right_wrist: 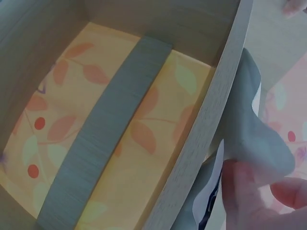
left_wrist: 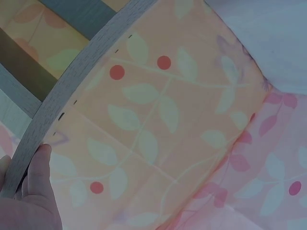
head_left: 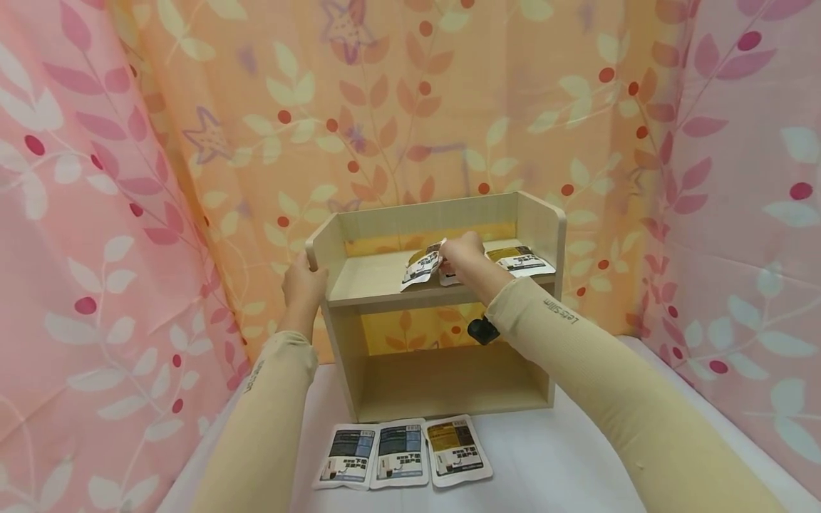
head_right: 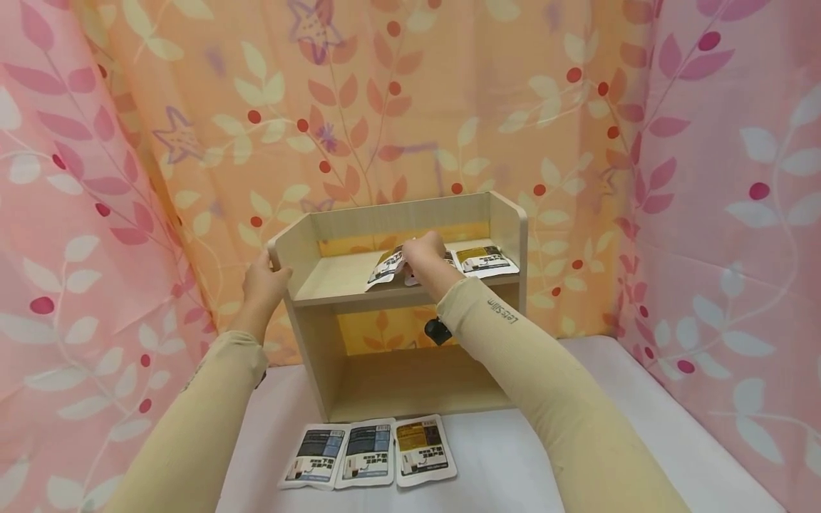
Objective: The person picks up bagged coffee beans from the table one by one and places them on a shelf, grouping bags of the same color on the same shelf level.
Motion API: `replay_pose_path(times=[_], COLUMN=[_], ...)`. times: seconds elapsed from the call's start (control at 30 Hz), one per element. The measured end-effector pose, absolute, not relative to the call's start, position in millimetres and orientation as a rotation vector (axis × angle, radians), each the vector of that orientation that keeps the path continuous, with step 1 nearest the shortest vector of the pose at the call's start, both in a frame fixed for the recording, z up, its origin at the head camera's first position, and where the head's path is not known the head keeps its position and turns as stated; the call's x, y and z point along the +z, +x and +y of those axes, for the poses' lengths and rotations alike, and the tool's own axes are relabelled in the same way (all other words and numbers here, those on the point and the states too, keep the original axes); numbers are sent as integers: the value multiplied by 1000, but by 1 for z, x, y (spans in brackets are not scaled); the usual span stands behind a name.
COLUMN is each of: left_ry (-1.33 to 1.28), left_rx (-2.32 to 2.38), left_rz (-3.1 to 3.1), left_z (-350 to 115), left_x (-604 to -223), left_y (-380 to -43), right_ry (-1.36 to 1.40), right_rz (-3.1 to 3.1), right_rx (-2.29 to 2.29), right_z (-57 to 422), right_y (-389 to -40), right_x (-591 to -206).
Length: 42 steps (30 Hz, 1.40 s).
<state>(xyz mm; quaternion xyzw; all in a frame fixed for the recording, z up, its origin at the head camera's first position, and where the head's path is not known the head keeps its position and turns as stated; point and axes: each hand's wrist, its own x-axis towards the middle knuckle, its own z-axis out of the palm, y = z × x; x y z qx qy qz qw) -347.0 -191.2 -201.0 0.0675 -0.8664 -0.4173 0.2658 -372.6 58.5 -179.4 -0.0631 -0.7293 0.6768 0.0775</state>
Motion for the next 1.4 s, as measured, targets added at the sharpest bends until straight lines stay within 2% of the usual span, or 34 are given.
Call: replay_pose_path(times=[0.83,1.17,1.4], left_ry=[168,172,173], left_rx=[-1126,-1116,-1097], left_rz=[-2333,-2351,-2322], left_z=[-190,-186,-189], left_x=[-203,-211,-205], left_y=[-345,-346,-342], right_ry=[33,85,260], right_rz=[-2231,-2030,-1937], right_rx=[1940,2292,2396], right_z=[68,94,108], right_y=[-358,-342,-323], right_x=[-184,-199,-209])
